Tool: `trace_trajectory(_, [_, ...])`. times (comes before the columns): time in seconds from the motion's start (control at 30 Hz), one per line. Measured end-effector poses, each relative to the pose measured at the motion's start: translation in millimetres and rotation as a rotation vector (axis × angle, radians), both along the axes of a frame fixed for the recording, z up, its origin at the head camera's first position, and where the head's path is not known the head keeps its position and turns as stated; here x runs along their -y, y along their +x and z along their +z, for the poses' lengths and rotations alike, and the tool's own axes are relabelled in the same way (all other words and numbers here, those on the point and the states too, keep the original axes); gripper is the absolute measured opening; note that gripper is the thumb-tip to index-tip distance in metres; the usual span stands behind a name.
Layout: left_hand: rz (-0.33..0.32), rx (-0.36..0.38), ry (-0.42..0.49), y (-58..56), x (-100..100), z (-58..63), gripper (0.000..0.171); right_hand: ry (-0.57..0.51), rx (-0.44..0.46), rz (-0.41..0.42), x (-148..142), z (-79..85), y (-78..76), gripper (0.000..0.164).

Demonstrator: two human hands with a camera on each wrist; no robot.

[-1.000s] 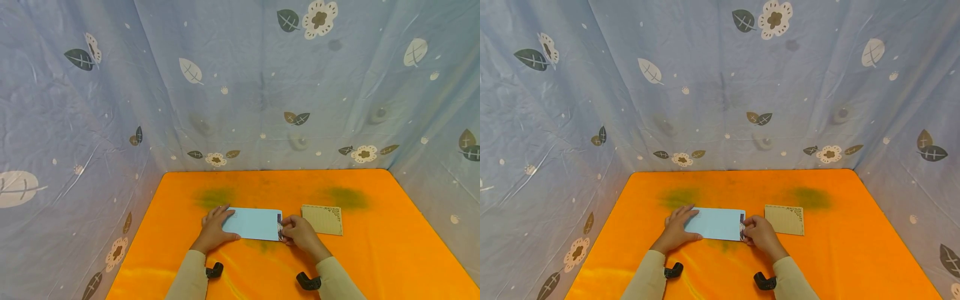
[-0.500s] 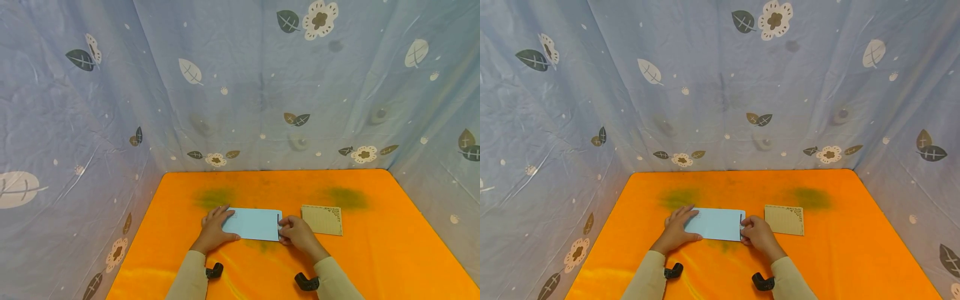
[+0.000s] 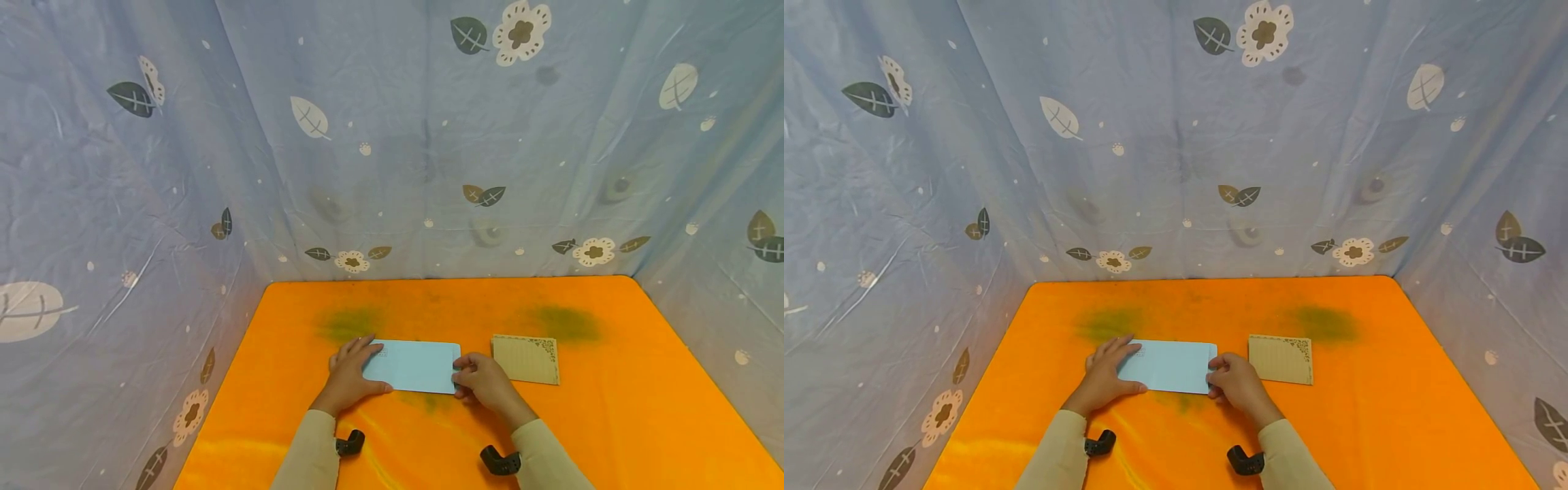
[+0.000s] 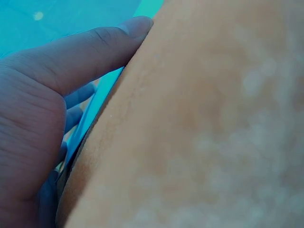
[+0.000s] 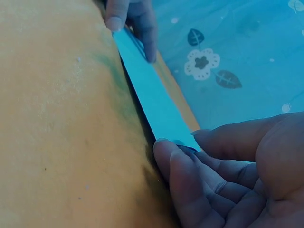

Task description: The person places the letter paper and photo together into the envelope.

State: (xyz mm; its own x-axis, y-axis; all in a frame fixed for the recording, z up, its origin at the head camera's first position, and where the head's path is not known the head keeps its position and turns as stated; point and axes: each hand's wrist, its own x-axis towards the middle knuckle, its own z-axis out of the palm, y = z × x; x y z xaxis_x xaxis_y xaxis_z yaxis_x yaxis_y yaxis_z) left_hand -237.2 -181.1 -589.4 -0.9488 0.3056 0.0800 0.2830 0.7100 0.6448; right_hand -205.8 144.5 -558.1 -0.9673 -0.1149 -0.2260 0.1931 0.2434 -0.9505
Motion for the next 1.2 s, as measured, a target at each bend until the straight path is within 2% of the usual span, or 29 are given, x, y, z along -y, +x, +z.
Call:
trace_trajectory(0.4, [0.003,-0.001,0.009,-0.7,0,-2.0,0.093,-0.007,0.020,-0.025,-4,4.0,1.1,0.022])
trace_trajectory(0.6, [0.006,-0.004,0.016,-1.1,0,-2.7,0.092,-0.026,-0.002,-0.014,-12,3.8,0.2,0.024])
trace_trajectory(1.0, [0.007,0.000,0.020,-0.3,-1,-1.4,0.092,-0.009,-0.045,-0.048,-28,4.2,-2.8,0.027])
trace_trajectory(1.2, [0.007,0.007,0.026,0.0,-1,-0.4,0.093,-0.034,-0.046,-0.064,-33,4.3,-4.6,0.028])
